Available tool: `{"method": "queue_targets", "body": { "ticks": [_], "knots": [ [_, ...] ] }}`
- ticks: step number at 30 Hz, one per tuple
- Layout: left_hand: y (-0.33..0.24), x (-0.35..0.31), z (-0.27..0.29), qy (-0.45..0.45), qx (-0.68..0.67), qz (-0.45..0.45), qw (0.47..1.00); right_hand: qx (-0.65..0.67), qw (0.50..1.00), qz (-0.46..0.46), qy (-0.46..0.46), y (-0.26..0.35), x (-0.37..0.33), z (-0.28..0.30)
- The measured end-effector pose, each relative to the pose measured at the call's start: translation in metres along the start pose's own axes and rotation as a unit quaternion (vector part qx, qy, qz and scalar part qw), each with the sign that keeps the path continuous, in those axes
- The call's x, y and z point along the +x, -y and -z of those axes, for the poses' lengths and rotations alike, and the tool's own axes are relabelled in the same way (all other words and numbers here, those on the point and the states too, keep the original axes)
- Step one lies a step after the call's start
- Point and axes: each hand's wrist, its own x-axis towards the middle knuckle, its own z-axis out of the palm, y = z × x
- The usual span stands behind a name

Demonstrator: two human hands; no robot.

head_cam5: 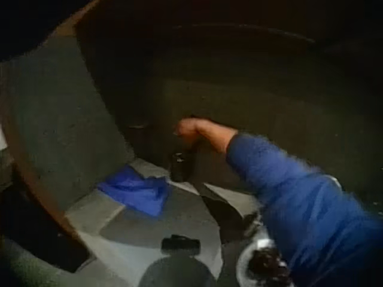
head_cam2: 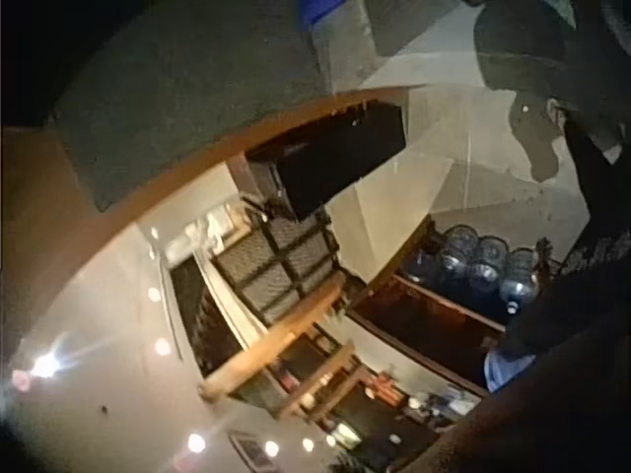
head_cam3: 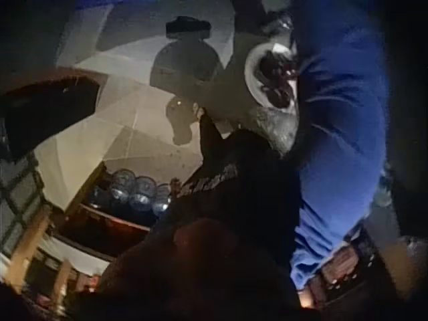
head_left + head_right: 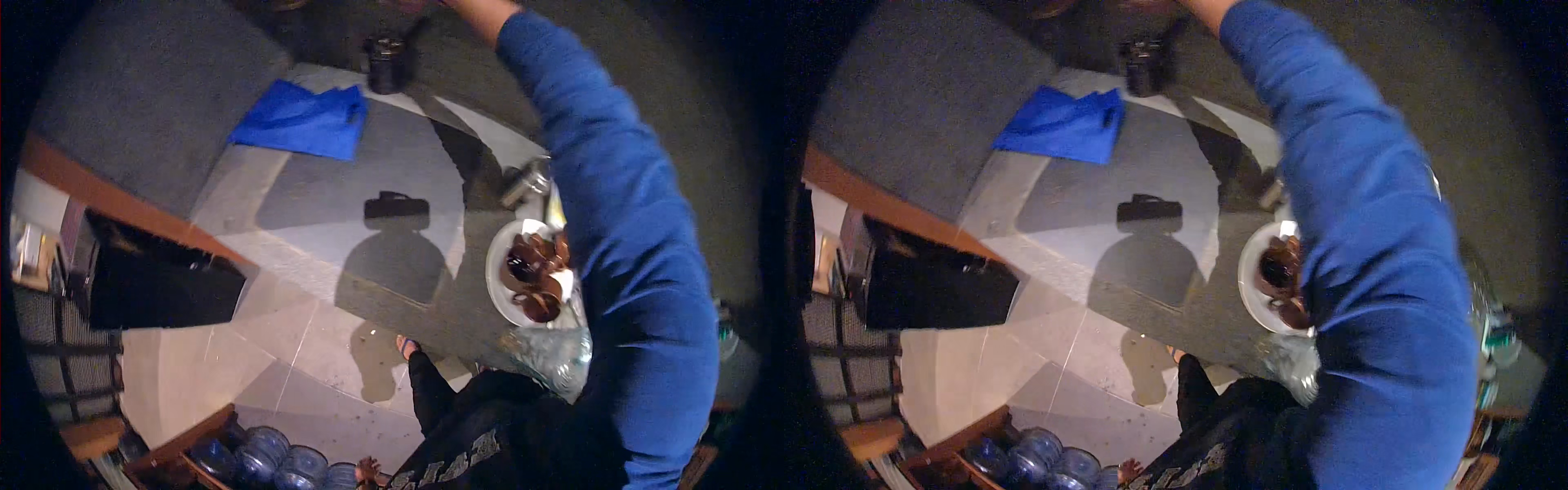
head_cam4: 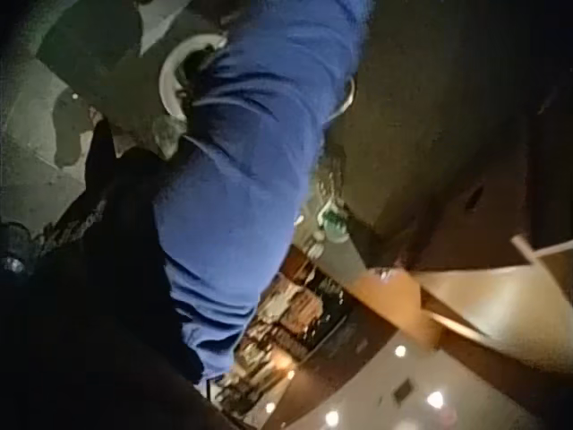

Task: The person washes several items in a sink including a plastic container, a glass jar, and coffee mugs by scrubbing them with a sponge and rinsing them under running water.

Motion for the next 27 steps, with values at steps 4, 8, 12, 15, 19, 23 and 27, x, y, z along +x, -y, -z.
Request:
{"method": "queue_targets", "body": {
  "ticks": [4,8,12,15,19,23,27],
  "knots": [
    [-0.06,0.047,-0.044,-0.167,0.216,-0.043,0.961,0.178,0.97,0.107,0.129,0.047,-0.199,0.162],
    [-0.029,0.08,-0.112,-0.239,0.404,-0.172,0.866,0.292,0.924,0.206,0.139,0.062,-0.351,0.187],
    [-0.021,0.076,-0.214,-0.175,0.476,-0.276,0.817,0.343,0.93,0.025,0.129,0.018,-0.508,0.12],
    [0.008,0.067,-0.279,-0.14,0.524,-0.278,0.793,0.231,0.971,0.004,0.065,-0.011,-0.58,-0.022],
    [0.08,0.035,-0.347,-0.13,0.563,-0.275,0.769,0.285,0.954,-0.024,0.092,0.024,-0.562,-0.069],
    [0.137,0.017,-0.389,-0.064,0.611,-0.278,0.739,0.329,0.939,-0.087,-0.044,0.025,-0.583,-0.071],
    [0.191,-0.008,-0.417,-0.016,0.616,-0.268,0.741,0.363,0.904,-0.149,-0.172,0.004,-0.655,-0.018]
  ]
}}
